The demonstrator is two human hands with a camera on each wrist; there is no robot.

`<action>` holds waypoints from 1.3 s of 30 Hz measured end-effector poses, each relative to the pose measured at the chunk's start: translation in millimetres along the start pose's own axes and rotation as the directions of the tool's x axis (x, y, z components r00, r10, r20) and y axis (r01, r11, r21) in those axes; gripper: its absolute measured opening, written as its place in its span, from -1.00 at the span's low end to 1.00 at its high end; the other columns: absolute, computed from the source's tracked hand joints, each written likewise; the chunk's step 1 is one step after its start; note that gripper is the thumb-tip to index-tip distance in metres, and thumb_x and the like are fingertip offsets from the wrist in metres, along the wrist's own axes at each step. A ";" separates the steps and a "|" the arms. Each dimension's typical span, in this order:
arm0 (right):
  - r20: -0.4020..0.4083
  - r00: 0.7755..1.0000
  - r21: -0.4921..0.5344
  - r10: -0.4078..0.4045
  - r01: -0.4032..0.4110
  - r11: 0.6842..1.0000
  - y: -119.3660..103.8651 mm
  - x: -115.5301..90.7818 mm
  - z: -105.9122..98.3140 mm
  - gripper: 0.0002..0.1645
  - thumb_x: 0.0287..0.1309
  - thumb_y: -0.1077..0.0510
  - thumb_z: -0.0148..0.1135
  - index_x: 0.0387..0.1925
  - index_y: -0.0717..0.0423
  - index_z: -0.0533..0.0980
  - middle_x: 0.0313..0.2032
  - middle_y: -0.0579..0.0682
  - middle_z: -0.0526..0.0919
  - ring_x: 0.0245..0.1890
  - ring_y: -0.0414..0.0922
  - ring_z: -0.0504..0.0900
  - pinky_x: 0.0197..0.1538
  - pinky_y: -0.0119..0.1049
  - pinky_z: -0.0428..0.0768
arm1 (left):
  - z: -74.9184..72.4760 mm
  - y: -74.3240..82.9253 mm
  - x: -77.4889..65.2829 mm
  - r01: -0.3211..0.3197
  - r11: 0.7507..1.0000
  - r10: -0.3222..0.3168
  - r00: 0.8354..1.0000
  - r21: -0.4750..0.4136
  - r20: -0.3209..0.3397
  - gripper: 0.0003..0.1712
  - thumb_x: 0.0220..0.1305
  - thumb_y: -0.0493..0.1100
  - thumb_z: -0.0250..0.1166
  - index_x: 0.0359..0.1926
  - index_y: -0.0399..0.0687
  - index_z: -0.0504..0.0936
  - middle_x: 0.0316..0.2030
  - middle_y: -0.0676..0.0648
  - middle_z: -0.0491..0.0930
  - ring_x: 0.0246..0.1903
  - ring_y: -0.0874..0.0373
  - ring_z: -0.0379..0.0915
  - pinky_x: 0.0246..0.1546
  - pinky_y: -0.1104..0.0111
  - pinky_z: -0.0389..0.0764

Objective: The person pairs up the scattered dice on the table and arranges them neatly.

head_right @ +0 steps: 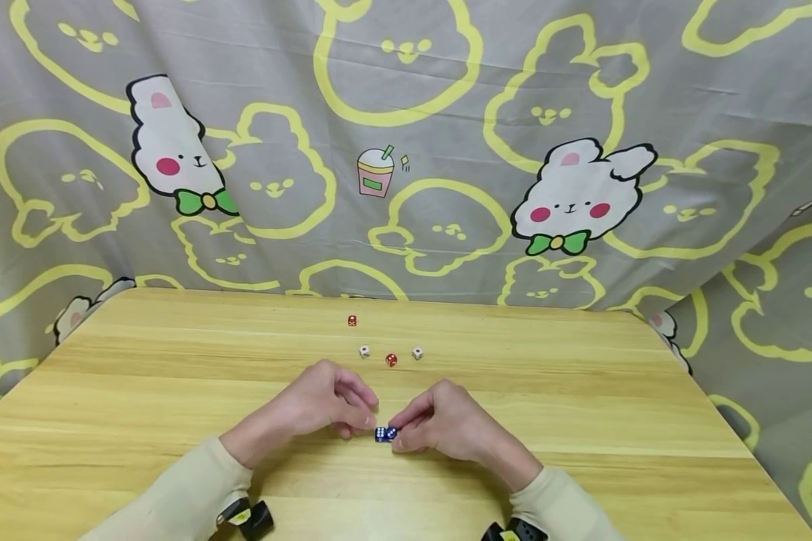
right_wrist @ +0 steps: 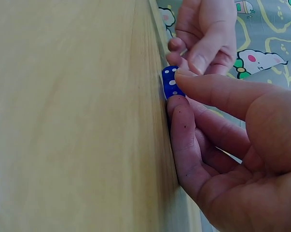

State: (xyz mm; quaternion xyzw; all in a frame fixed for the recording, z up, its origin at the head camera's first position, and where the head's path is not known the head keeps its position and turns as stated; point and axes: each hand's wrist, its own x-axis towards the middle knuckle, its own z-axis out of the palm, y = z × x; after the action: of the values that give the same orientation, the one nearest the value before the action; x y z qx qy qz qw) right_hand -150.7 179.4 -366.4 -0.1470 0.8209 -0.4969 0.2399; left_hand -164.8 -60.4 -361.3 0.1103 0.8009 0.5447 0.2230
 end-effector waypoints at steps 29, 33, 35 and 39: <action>-0.003 1.000 -0.022 0.005 -0.005 1.000 -3.1 1.7 -0.5 -0.75 0.09 0.20 0.63 -0.16 0.14 0.81 -0.30 0.01 0.86 -0.33 -0.21 0.71 -0.31 -0.44 0.59 | -10.7 28.4 43.3 -0.081 0.975 0.138 0.949 0.205 -0.284 -0.75 0.12 -0.22 0.63 -0.16 -0.11 0.84 -0.35 0.05 0.82 -0.34 0.23 0.68 -0.26 0.39 0.61; -0.002 1.000 -0.014 0.006 -0.006 1.000 -2.9 0.6 -0.6 -0.75 0.09 0.21 0.63 -0.16 0.15 0.81 -0.30 0.02 0.86 -0.33 -0.22 0.70 -0.33 -0.45 0.56 | -6.0 31.9 50.9 -0.093 0.971 0.153 0.951 0.222 -0.269 -0.75 0.13 -0.21 0.63 -0.15 -0.11 0.84 -0.35 0.05 0.82 -0.35 0.24 0.68 -0.22 0.40 0.62; -0.003 1.000 -0.011 0.008 -0.008 1.000 -2.8 0.2 -0.7 -0.75 0.09 0.21 0.62 -0.16 0.15 0.81 -0.30 0.02 0.87 -0.34 -0.22 0.69 -0.34 -0.46 0.55 | -4.0 34.7 55.2 -0.094 0.967 0.156 0.952 0.236 -0.263 -0.76 0.14 -0.20 0.63 -0.16 -0.11 0.84 -0.35 0.05 0.82 -0.35 0.25 0.67 -0.21 0.40 0.62; -0.002 1.000 -0.010 0.008 -0.008 1.000 -2.1 -0.3 -1.2 -0.75 0.09 0.20 0.62 -0.16 0.15 0.81 -0.30 0.02 0.87 -0.34 -0.22 0.68 -0.35 -0.46 0.53 | -1.0 39.5 65.9 -0.092 0.960 0.160 0.954 0.263 -0.252 -0.77 0.15 -0.20 0.63 -0.16 -0.11 0.85 -0.35 0.04 0.81 -0.35 0.25 0.67 -0.21 0.40 0.62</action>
State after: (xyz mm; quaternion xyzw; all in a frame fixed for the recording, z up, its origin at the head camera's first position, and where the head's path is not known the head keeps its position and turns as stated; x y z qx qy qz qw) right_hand -151.0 179.5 -364.0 -0.1446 0.8241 -0.4921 0.2405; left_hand -225.7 -18.5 -340.1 0.1130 0.8768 0.4634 0.0602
